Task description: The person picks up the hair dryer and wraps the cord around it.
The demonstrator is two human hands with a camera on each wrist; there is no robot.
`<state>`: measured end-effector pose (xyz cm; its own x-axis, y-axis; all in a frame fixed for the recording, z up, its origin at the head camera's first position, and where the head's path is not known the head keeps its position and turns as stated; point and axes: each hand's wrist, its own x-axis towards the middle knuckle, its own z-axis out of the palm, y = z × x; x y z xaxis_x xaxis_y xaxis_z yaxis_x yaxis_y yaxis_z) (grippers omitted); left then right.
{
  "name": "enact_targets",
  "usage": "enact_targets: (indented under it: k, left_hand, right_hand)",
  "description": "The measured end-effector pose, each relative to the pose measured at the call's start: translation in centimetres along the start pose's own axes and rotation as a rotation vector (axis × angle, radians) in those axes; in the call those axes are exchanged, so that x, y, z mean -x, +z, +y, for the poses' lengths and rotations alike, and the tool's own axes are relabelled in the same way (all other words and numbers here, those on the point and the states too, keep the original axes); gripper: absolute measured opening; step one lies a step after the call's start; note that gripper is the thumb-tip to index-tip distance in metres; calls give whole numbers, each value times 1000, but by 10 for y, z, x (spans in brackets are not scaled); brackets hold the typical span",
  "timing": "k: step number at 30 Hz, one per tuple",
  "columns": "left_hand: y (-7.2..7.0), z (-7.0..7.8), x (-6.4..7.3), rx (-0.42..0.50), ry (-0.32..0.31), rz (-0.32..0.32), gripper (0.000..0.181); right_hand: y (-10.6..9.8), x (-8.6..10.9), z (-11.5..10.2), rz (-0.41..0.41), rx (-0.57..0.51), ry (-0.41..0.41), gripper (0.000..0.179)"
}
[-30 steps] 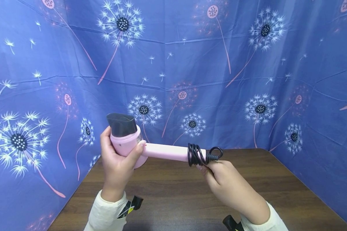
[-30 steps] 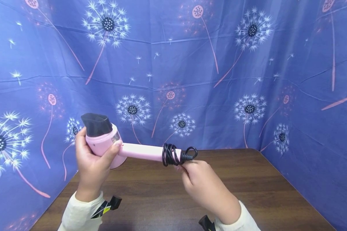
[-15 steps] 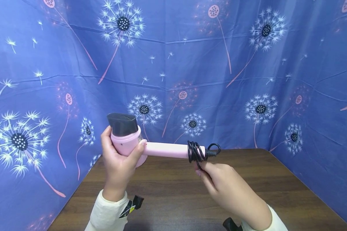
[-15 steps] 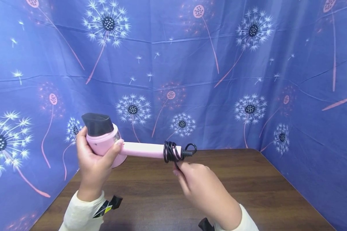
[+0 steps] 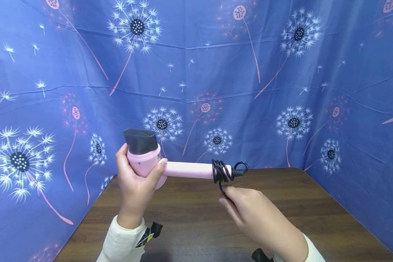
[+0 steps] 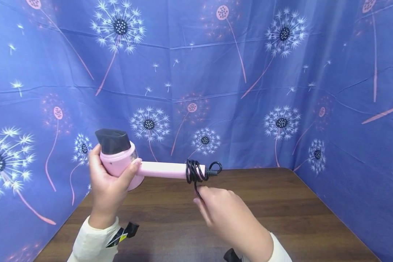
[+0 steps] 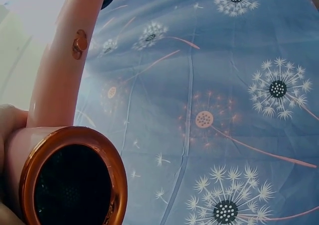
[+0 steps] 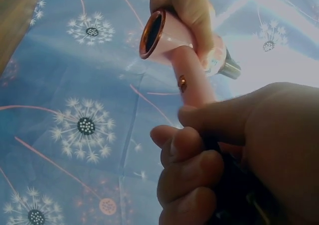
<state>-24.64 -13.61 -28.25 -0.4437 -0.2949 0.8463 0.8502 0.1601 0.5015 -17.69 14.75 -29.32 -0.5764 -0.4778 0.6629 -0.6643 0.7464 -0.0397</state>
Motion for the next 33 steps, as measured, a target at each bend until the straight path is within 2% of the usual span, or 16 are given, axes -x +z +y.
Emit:
enact_targets:
  k: [3, 8, 13, 18, 24, 28, 33]
  left_hand:
    - [0, -1, 0, -25, 2, 0, 91]
    - [1, 0, 1, -74, 14, 8, 90]
    - [2, -1, 1, -132, 24, 1, 90]
    - [2, -3, 2, -197, 35, -4, 90]
    - [1, -3, 3, -242, 48, -1, 91]
    - [1, -3, 3, -265, 64, -19, 92]
    - [2, -2, 5, -287, 71, -66, 93]
  right_hand:
    - [0, 0, -2, -7, 10, -23, 24]
    - [0, 3, -3, 15, 36, -81, 14]
    - [-2, 3, -4, 21, 46, -105, 16]
    - [-4, 2, -5, 25, 53, -103, 17]
    - [-7, 0, -4, 49, 50, -51, 13]
    - [-10, -1, -2, 107, 18, -45, 17]
    - [-13, -2, 2, 162, -77, -83, 22]
